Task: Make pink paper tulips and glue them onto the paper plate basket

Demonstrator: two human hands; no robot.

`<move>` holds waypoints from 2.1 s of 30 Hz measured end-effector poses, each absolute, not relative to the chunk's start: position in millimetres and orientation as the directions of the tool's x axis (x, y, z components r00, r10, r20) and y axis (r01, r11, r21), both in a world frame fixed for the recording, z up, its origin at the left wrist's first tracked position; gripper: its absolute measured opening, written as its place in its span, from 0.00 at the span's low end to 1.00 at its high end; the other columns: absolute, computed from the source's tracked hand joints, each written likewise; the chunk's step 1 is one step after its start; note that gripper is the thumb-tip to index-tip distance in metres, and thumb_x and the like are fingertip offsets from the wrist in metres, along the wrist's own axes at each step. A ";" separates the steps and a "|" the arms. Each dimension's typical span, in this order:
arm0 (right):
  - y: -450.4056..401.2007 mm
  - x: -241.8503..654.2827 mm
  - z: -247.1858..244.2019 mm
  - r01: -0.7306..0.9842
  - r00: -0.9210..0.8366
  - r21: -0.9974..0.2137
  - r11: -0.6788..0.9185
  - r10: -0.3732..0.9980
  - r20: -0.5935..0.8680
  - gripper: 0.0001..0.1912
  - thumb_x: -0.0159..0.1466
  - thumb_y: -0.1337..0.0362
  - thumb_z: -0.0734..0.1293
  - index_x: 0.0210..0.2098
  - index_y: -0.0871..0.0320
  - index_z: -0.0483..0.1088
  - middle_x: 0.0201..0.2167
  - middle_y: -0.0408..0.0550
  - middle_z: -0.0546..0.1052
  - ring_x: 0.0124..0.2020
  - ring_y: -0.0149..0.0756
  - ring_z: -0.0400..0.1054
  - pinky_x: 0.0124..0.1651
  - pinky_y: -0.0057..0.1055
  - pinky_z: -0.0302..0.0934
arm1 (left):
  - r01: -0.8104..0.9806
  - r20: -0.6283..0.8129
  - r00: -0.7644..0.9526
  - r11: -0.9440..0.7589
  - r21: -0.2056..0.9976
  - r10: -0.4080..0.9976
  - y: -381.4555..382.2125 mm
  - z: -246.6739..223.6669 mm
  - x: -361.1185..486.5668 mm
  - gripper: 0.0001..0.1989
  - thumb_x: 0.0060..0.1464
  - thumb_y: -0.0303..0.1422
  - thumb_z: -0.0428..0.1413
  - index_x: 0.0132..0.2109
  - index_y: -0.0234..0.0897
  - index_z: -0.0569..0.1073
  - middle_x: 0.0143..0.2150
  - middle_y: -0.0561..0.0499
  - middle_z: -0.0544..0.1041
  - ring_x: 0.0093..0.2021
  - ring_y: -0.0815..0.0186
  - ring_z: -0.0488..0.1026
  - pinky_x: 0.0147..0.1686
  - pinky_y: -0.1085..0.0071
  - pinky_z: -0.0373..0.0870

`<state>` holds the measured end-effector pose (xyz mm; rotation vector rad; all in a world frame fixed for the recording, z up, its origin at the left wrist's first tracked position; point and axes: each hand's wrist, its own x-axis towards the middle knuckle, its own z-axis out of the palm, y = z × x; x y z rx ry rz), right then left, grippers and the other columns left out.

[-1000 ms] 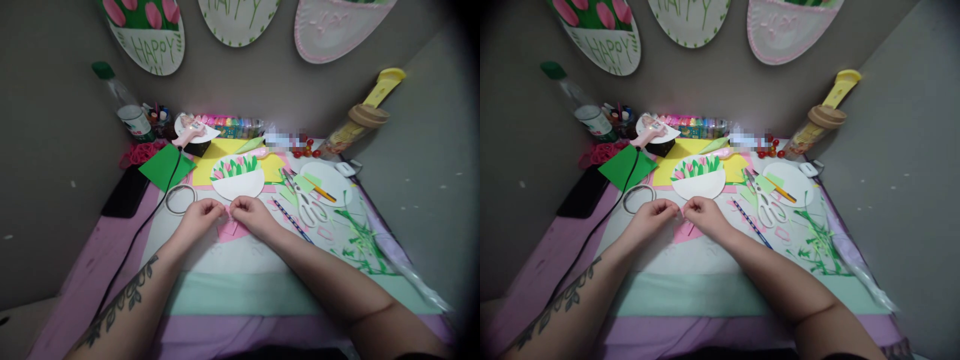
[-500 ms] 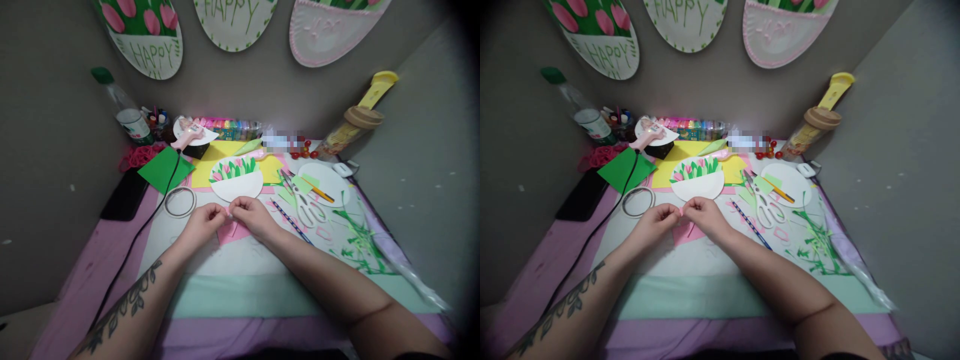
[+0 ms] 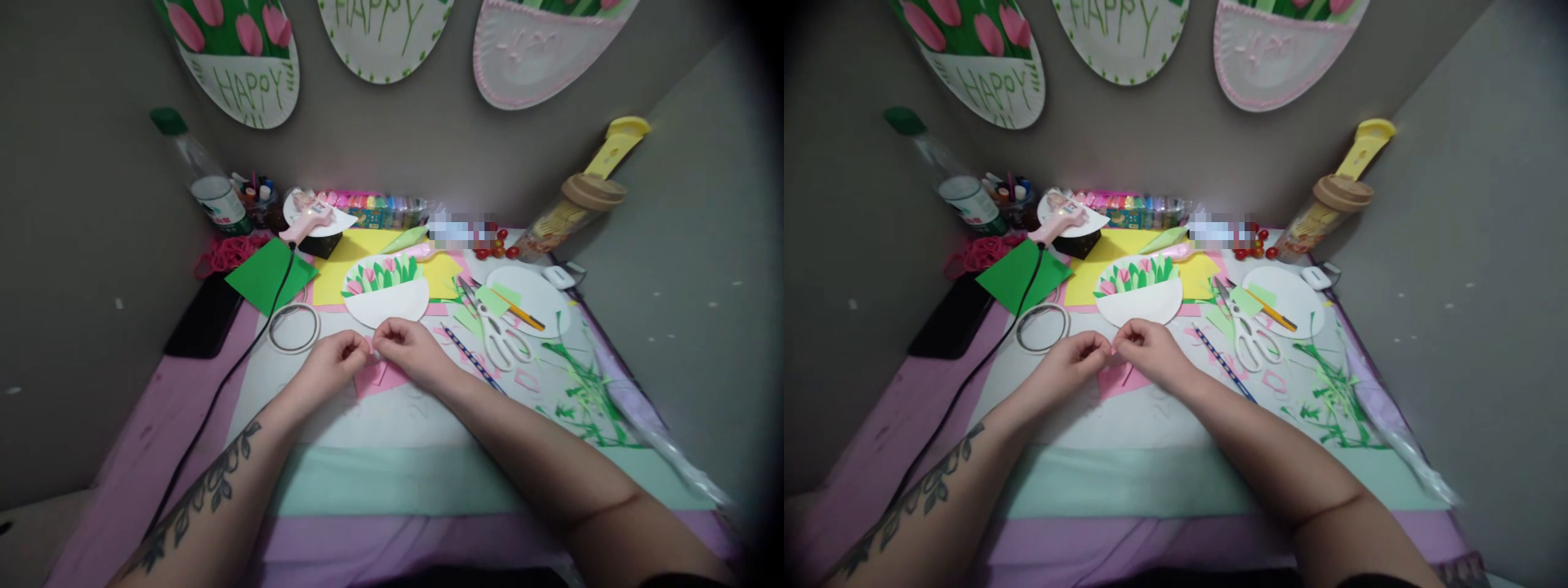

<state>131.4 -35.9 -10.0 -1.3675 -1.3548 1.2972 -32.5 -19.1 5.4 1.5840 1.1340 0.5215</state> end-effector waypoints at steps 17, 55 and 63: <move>-35.5 128.1 -11.2 0.245 -0.088 -0.953 -0.180 0.975 -0.206 0.05 0.51 0.66 0.63 0.24 0.60 0.70 0.18 0.39 0.67 0.21 0.27 0.58 0.25 0.24 0.53 | 0.299 -0.183 0.342 0.078 0.951 0.922 -12.5 0.3 -33.2 0.11 0.49 0.39 0.53 0.31 0.35 0.72 0.29 0.52 0.73 0.31 0.67 0.68 0.33 0.73 0.63; -40.0 141.4 -29.8 0.807 -0.388 -0.435 0.399 0.914 0.117 0.15 0.60 0.75 0.60 0.38 0.57 0.77 0.39 0.49 0.78 0.43 0.38 0.65 0.45 0.31 0.60 | 0.786 -0.161 0.287 -0.136 0.603 0.944 -0.3 -17.4 -26.8 0.11 0.48 0.37 0.52 0.28 0.36 0.76 0.25 0.51 0.78 0.27 0.66 0.71 0.28 0.73 0.59; -38.2 142.1 -29.9 0.779 -0.463 -0.391 0.491 0.870 0.170 0.14 0.60 0.76 0.60 0.33 0.60 0.76 0.36 0.48 0.79 0.37 0.38 0.61 0.43 0.31 0.59 | 0.777 -0.163 0.254 -0.101 0.622 0.953 -2.2 -19.1 -26.5 0.10 0.46 0.37 0.54 0.26 0.37 0.75 0.24 0.52 0.77 0.26 0.67 0.71 0.27 0.73 0.60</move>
